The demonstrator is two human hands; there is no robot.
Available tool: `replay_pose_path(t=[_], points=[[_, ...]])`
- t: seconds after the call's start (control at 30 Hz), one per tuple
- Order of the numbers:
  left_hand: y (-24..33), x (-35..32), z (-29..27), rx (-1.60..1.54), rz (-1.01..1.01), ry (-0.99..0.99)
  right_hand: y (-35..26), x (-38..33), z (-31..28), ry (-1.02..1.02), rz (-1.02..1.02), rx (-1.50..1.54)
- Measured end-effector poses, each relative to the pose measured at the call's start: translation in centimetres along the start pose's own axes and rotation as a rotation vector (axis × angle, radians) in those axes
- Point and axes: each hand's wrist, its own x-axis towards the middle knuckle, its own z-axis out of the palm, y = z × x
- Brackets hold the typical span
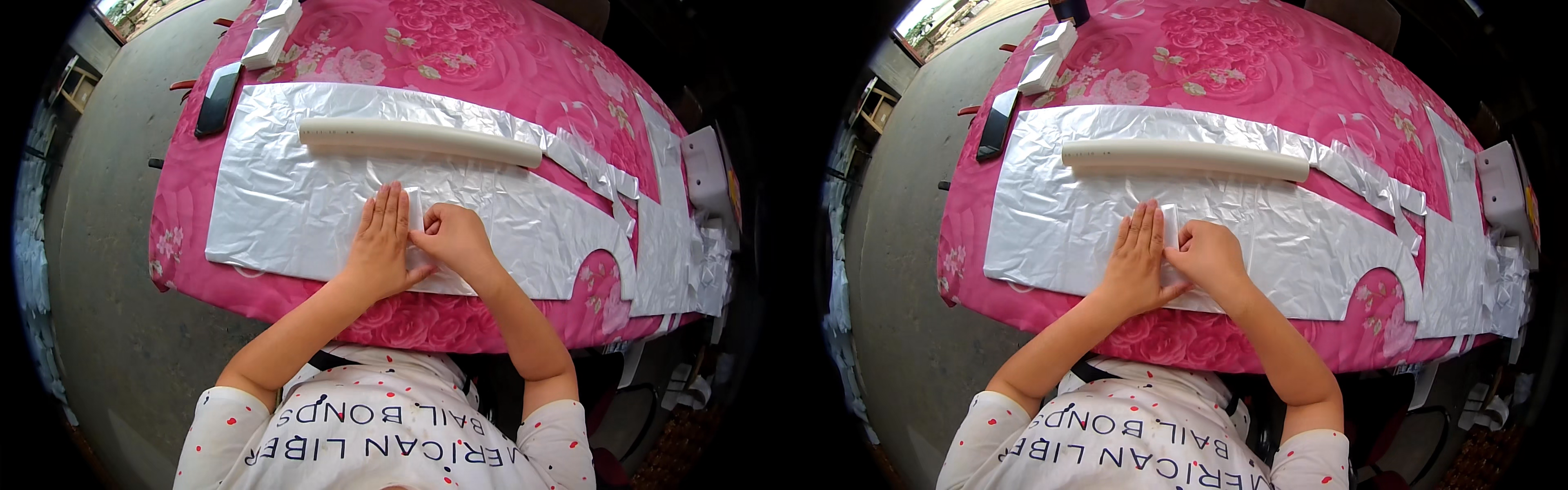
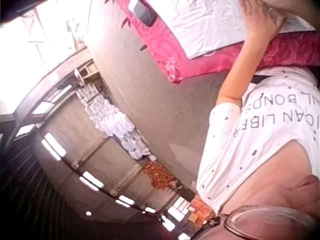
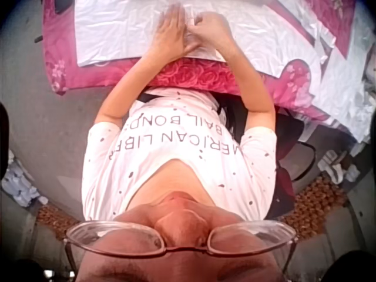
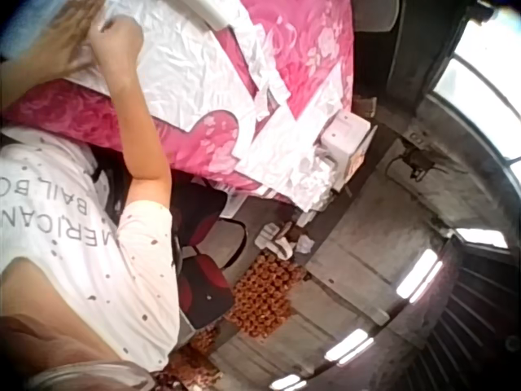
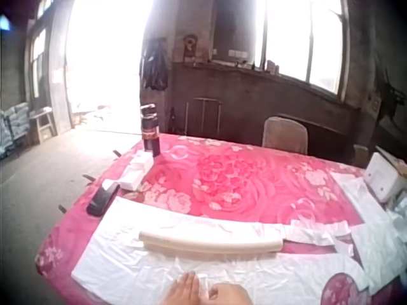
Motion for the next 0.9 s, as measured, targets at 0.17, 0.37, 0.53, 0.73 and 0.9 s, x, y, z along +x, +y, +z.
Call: replay_pose_path(t=[0.17, 0.37, 0.53, 0.73, 0.9], points=[[0.0, 0.0, -0.8, -0.038, 0.015, -0.001, 0.2, -1.3, -2.1, -0.012, 0.024, -0.093], [-0.7, -3.7, -3.6, -0.359, 0.039, 0.163, -0.9, -0.5, -0.5, 0.256, -0.564, -0.265], [-2.3, -11.8, -6.2, -1.285, -0.379, -0.458, -1.1, 3.2, 2.6, 0.177, -0.771, -0.34], [-2.4, -18.6, -4.7, -1.593, -1.059, -0.421, -3.6, 0.6, 8.0, 0.032, -0.7, -0.315], [-1.5, -19.6, -3.2, -1.865, -1.304, -0.069, -6.3, -5.3, 12.8, -0.148, -0.766, -0.148]])
